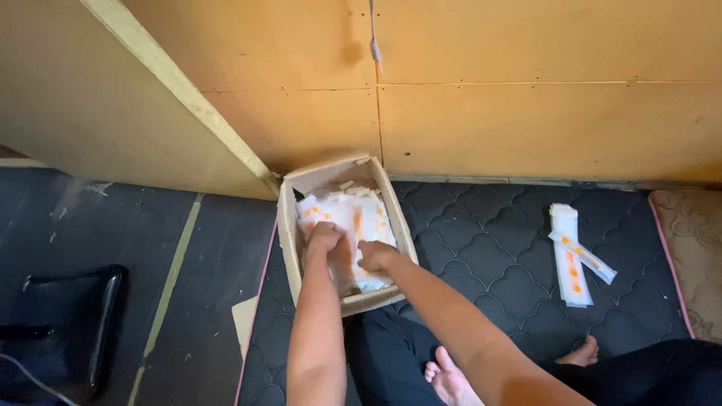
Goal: The person is taking paper strips out of a cardboard box and arranging them on a mattress on the floor.
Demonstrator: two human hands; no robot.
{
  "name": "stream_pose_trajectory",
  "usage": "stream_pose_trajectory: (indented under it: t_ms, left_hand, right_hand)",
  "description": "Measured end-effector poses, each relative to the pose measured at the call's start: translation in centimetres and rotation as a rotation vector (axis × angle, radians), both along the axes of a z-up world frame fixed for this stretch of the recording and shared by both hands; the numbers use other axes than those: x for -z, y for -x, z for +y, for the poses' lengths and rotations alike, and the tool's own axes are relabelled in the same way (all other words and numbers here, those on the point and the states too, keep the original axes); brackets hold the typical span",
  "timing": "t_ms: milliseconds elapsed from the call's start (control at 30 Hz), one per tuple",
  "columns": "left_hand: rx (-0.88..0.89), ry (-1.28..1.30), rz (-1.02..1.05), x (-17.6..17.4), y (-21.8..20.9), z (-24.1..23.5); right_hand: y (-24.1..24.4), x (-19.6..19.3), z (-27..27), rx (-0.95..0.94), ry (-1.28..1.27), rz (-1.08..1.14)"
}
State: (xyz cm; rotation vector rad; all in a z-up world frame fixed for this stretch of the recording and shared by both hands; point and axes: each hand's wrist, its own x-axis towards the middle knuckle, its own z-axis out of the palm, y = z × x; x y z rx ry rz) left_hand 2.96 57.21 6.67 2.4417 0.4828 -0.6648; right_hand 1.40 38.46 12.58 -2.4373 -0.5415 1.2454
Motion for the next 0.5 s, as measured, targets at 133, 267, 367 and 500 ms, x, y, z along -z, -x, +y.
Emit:
stream_pose_trajectory:
  t_ms: [133,267,367,500]
  left_hand:
    - [-0.136,0.174,-0.116,1.3,-0.6,-0.5]
    - [-0.236,0.394,-0.228,-2.2,0.0,-0.9]
    - [-0.356,0.656,-0.315,-3.5,1.1,-1.6]
    - [-0.337,0.716,-0.310,-7.4,2.9,-3.2]
  right_hand:
    - [1.0,-5.8,-0.6,0.191,-0.127,-0.017]
    - [-1.4,1.1,0.3,0.523,-0.285,-0.065]
    - [-2.5,6.0,0.3,0.694,-0.445,-0.091]
    - [-1.7,5.1,-0.1,0.834,-0.721,-0.070]
